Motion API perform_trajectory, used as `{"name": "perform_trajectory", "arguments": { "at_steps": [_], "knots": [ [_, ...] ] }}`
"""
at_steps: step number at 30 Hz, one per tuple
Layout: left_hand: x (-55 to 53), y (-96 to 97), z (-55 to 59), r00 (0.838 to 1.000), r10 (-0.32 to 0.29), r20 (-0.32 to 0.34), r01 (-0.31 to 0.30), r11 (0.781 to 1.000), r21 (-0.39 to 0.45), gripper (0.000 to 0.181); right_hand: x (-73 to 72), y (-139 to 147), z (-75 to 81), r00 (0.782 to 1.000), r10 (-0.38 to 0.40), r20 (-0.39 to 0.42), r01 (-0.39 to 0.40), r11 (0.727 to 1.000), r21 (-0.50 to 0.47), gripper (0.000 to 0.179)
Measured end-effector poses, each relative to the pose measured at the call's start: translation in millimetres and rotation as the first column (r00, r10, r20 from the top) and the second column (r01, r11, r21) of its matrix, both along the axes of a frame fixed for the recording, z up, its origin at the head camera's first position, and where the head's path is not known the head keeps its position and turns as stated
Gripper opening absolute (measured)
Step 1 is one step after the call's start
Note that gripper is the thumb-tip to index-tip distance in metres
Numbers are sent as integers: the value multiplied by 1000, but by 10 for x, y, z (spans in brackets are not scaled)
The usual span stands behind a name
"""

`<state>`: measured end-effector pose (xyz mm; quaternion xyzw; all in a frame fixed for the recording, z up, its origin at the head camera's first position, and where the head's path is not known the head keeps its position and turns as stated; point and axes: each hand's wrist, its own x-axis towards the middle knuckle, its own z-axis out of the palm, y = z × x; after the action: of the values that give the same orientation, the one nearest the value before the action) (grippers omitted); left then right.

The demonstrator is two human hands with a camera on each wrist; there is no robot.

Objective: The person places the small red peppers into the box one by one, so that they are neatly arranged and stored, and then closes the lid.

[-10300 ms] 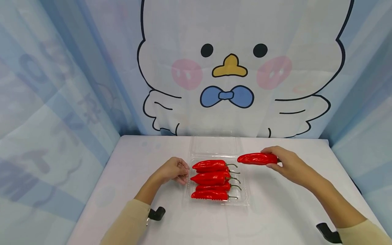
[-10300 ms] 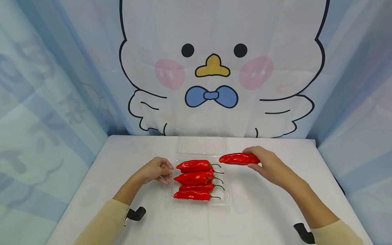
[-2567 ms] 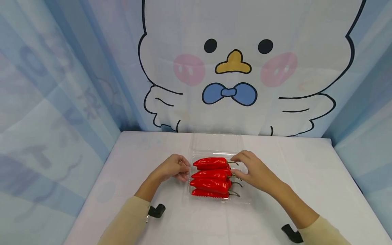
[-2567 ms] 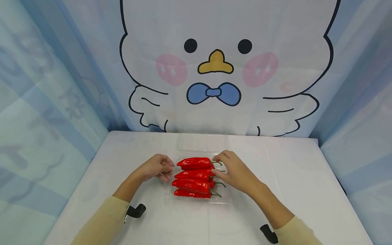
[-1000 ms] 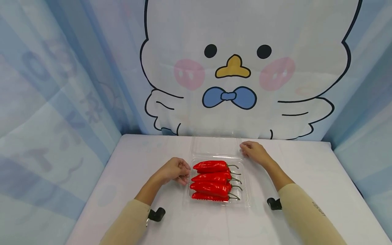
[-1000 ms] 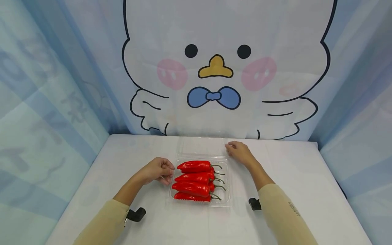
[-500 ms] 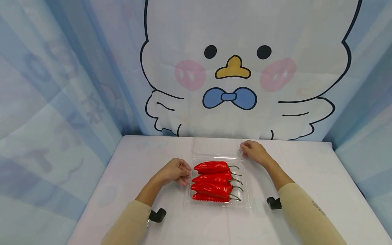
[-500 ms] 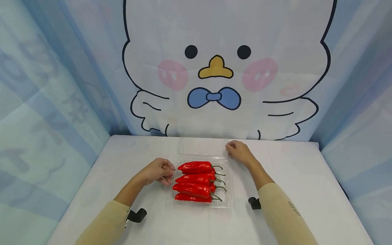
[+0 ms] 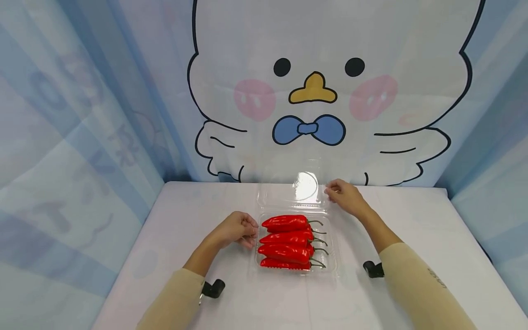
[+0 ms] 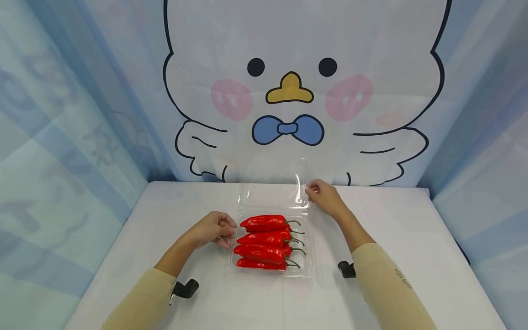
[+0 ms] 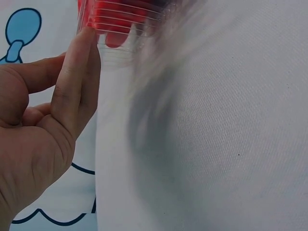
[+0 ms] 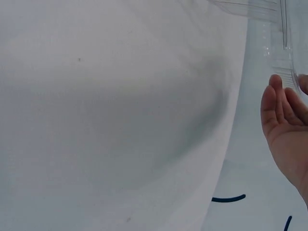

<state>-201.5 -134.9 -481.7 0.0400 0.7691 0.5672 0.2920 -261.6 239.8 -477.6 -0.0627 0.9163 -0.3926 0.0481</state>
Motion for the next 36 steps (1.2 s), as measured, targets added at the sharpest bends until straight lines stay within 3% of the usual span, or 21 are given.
{"name": "perform_trajectory", "arguments": {
  "at_steps": [21,36],
  "knots": [
    [-50,146,23,998,54,-16,-54,998,-19,10,100,114,329,993,-3,-117,4,1000,12,33],
    [-132,254,17,997,70,-37,-72,997,-31,10,284,221,525,986,37,-160,-31,999,43,23]
  ]
}}
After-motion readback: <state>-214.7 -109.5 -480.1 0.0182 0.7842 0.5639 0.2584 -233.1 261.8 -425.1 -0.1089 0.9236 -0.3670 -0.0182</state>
